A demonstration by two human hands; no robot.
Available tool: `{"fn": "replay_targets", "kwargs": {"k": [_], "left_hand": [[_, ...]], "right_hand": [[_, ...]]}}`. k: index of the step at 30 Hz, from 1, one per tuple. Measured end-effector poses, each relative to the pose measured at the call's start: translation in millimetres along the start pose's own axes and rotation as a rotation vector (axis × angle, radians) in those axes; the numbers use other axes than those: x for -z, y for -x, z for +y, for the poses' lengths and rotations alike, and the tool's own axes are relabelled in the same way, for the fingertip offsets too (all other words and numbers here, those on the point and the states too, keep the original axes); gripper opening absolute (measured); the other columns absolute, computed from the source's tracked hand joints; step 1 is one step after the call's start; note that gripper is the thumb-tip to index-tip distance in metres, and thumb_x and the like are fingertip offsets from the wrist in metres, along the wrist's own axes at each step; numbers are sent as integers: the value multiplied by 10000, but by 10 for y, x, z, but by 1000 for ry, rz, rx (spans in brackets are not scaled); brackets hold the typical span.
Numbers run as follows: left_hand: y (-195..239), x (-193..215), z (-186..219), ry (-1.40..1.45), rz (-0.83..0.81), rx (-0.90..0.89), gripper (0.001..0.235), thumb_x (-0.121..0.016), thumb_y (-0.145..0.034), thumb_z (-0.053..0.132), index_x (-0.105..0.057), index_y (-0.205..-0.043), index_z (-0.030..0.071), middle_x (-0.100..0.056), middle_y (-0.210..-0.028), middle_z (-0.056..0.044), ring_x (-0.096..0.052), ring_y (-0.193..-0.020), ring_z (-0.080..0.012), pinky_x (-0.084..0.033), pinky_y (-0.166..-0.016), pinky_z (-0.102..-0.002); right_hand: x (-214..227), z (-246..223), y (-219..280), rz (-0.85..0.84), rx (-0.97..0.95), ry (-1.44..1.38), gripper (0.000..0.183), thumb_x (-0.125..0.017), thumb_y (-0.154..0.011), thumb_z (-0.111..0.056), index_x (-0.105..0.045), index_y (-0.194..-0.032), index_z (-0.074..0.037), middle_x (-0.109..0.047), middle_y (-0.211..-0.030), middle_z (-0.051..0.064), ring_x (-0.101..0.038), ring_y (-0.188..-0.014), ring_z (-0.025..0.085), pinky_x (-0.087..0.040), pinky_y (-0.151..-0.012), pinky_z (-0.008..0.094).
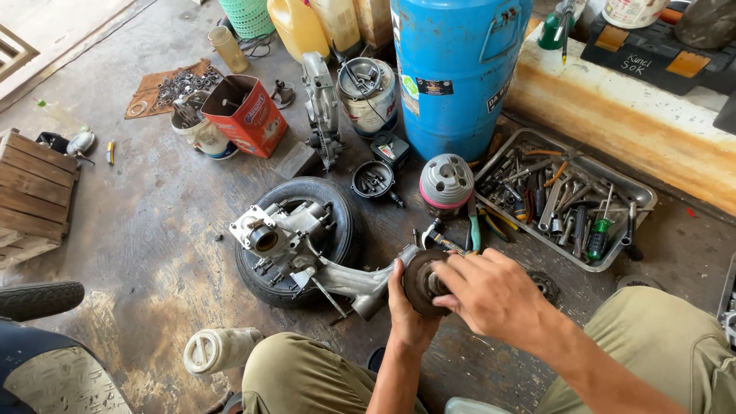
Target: The person sits on the workshop floor and works on a motorcycle clutch assembly by hand, turning and separating the clutch hub, plates and pressure plate, then fits the clutch assembly into the engine crankcase of the motorcycle swingarm unit and presses the parts into place.
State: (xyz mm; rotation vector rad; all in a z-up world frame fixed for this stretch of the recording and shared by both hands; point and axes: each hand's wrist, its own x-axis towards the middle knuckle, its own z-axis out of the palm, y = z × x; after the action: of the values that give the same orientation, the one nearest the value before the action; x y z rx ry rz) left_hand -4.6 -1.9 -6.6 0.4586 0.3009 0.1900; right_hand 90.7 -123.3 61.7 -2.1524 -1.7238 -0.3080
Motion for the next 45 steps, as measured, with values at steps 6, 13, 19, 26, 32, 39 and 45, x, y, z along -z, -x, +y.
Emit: {"fn": "replay_targets", "kwargs": {"k": [6,13,19,26,32,39,45], "left_hand": [[-12,0,-37,25,-21,-44,781,-281,-984,591,-625,-1293,-39,-679,-1252,-149,-665,-1074,-238,-536,-852,-334],[-27,132,-83,32,-11,-77,662,-332,-1020,543,-662,-1187,-7,-724,-1070,-116,-688,-916,-189,-544,-801,-310],[-28,137,-91,146,85,-11,636,-375,-987,594,-632,-1192,49,-697,-1081,-85,-671,-920,-188,-543,-746,-318],[-26,135,-132,153,41,2,651,-350,-1000,604,-662,-1177,60,-714,-1060,-69,-673,-890,-161,-538,-725,-292],[-37,133,-179,130,53,7,678,-330,-998,610,-656,-1190,47,-712,-1048,-83,-679,-904,-182,-560,-749,-319],[-21,82,-124,143,57,49,688,-320,-1002,612,-630,-1275,62,-706,-1149,-101,-693,-994,-219,-581,-806,-353],[-12,24,-138,176,52,31,662,-348,-996,601,-645,-1220,53,-708,-1099,-85,-680,-956,-199,-558,-793,-333]], "right_hand": [[-69,12,-1,121,-30,29,503,-671,-908,-545,-650,-889,-42,-737,-919,148,-659,-681,225,-475,-651,346],[-23,30,-8,85,-9,30,482,-732,-852,-492,-665,-1033,-50,-691,-1035,112,-606,-780,213,-457,-750,361],[-66,56,2,48,34,-64,465,-746,-801,-271,-659,-1242,-149,-645,-1208,51,-600,-987,208,-402,-859,392],[37,18,7,60,6,-64,386,-737,-806,-317,-663,-1138,-135,-635,-1101,45,-579,-911,202,-403,-834,375],[5,25,13,75,-63,13,485,-689,-877,-566,-668,-936,-85,-648,-940,85,-570,-779,228,-436,-770,393],[56,121,83,-66,21,-229,530,-722,-794,-166,-611,-1309,-109,-600,-1265,89,-575,-1037,246,-431,-922,412],[-57,97,10,157,-97,-19,664,-540,-889,-712,-640,-791,-63,-603,-795,48,-522,-617,178,-452,-593,332]]}}
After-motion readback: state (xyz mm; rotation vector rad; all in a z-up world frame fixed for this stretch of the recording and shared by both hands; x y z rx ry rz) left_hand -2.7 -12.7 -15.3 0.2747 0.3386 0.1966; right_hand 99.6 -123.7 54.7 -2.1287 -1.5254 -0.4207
